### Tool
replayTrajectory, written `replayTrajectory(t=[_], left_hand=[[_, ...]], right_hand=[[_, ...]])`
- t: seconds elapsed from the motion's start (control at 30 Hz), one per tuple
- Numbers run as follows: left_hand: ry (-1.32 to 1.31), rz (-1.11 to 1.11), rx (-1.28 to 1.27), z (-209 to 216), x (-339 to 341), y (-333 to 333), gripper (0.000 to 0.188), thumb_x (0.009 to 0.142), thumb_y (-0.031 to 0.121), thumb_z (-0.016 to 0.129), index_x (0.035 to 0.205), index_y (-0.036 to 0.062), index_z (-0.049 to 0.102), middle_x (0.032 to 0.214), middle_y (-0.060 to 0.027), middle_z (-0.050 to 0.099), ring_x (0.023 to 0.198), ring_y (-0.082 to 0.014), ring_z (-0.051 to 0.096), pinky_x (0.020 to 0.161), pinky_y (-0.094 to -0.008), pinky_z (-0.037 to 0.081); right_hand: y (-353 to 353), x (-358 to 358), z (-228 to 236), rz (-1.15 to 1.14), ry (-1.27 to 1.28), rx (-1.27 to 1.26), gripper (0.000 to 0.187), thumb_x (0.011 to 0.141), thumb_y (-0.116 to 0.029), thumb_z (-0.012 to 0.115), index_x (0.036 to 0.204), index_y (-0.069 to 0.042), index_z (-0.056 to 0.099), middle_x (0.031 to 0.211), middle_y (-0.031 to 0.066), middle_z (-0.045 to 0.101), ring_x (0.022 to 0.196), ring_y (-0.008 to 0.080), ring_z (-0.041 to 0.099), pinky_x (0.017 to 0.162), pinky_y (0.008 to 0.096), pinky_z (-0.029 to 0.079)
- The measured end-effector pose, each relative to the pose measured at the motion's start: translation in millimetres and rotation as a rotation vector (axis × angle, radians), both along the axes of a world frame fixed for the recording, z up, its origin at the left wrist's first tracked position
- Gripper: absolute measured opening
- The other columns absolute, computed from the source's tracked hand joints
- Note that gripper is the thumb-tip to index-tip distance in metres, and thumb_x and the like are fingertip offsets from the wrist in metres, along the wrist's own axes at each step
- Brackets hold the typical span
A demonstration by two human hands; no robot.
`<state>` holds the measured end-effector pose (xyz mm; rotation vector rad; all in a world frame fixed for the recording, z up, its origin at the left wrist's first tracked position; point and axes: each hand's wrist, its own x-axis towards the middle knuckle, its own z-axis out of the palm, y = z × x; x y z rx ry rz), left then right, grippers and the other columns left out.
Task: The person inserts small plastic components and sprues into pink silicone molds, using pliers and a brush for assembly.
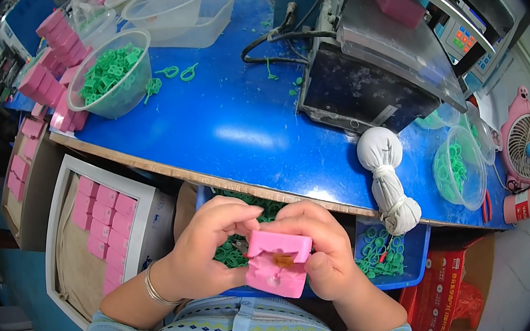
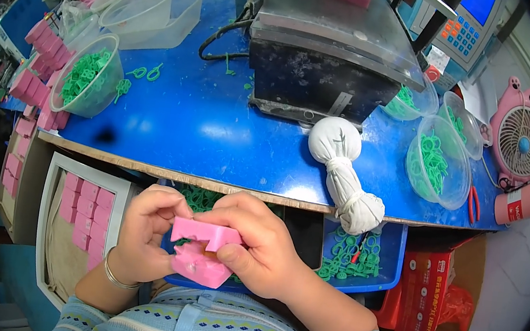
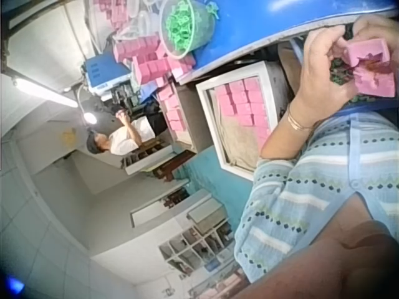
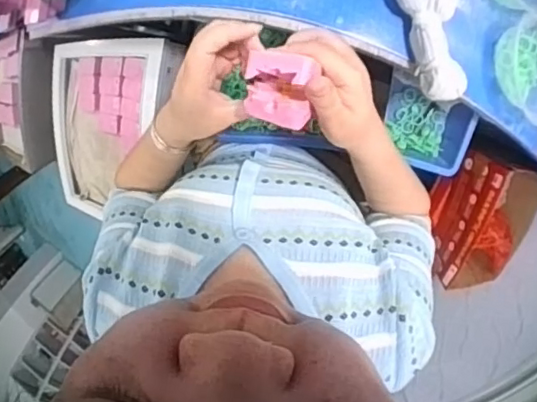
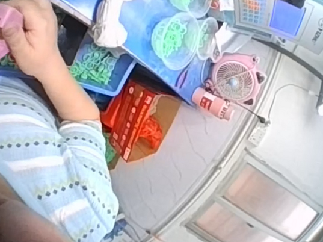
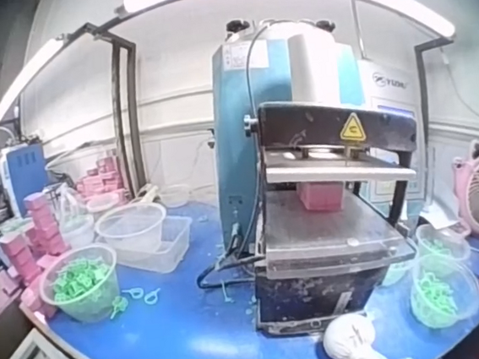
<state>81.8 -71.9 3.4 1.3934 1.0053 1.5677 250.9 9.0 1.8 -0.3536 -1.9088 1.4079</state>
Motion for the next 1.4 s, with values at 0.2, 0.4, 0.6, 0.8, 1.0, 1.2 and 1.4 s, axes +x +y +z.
replayTrajectory(t=[0.2, 0.4, 0.6, 0.8, 1.0, 1.2, 1.4], left_hand=[[0.582, 0.019, 0.195, 11.5, -7.6, 9.1, 0.05, 0.059, 0.01, 0.082, 0.102, 0.0046, 0.057, 0.097, -0.0099, 0.053, 0.084, -0.0226, 0.056, 0.074, -0.0323, 0.046], [0.54, 0.005, 0.232, 8.3, -8.7, 9.3, 0.049, 0.057, 0.011, 0.083, 0.099, 0.0061, 0.057, 0.096, -0.0095, 0.057, 0.085, -0.025, 0.057, 0.074, -0.0339, 0.045], [0.341, 0.035, 0.138, 1.6, -11.4, 6.7, 0.05, 0.06, 0.01, 0.083, 0.101, 0.0044, 0.054, 0.097, -0.0109, 0.057, 0.09, -0.0236, 0.058, 0.079, -0.0327, 0.046], [0.279, -0.002, 0.107, -5.5, -11.8, 6.0, 0.071, 0.061, 0.009, 0.083, 0.118, 0.0031, 0.041, 0.113, -0.0136, 0.05, 0.101, -0.0222, 0.054, 0.085, -0.0316, 0.046], [-0.397, -0.231, -0.251, 10.5, 5.2, 1.0, 0.088, 0.067, 0.005, 0.079, 0.136, 0.0017, 0.025, 0.127, -0.0142, 0.043, 0.117, -0.0218, 0.047, 0.096, -0.0335, 0.041], [-0.249, -0.128, -0.262, 4.0, -5.5, 5.7, 0.067, 0.073, -0.004, 0.07, 0.129, 0.0017, 0.034, 0.121, -0.011, 0.048, 0.114, -0.0183, 0.048, 0.094, -0.0323, 0.043], [-0.1, -0.34, -0.299, 1.4, -11.4, 2.4, 0.073, 0.074, -0.005, 0.064, 0.137, 0.0039, 0.029, 0.131, -0.0115, 0.038, 0.12, -0.0219, 0.043, 0.098, -0.0349, 0.042]], right_hand=[[-1.7, -0.5, -7.6, -0.027, -0.016, -0.018, 0.054, 0.09, -0.052, 0.042, 0.094, 0.001, 0.053, 0.09, 0.0137, 0.052, 0.086, 0.0266, 0.052, 0.078, 0.0338, 0.042], [-1.3, 2.8, -12.9, 0.022, 0.036, -0.057, 0.056, 0.084, -0.053, 0.051, 0.1, 0.001, 0.05, 0.096, 0.014, 0.051, 0.091, 0.0267, 0.05, 0.081, 0.0343, 0.041], [-0.8, 4.2, 5.2, -0.008, -0.031, 0.239, 0.065, 0.064, -0.018, 0.079, 0.119, 0.001, 0.049, 0.107, 0.0145, 0.05, 0.099, 0.0275, 0.052, 0.083, 0.0352, 0.042], [-2.5, 5.5, 3.0, -0.117, -0.033, 0.394, 0.053, 0.065, -0.005, 0.075, 0.114, -0.001, 0.054, 0.104, 0.0137, 0.053, 0.091, 0.026, 0.055, 0.074, 0.032, 0.046], [-15.5, -0.5, -10.1, -0.575, 0.001, 0.592, 0.048, 0.062, -0.008, 0.079, 0.104, -0.003, 0.055, 0.096, 0.0121, 0.053, 0.085, 0.0237, 0.055, 0.068, 0.0294, 0.048], [-15.5, 1.6, 1.7, -0.341, -0.073, 0.428, 0.053, 0.062, -0.022, 0.082, 0.102, -0.005, 0.052, 0.096, 0.0135, 0.049, 0.077, 0.0221, 0.055, 0.062, 0.0299, 0.049], [-4.5, -0.9, 15.6, -0.235, -0.121, 0.463, 0.058, 0.067, -0.028, 0.078, 0.115, -0.005, 0.055, 0.103, 0.0147, 0.052, 0.084, 0.0268, 0.058, 0.068, 0.0334, 0.05]])
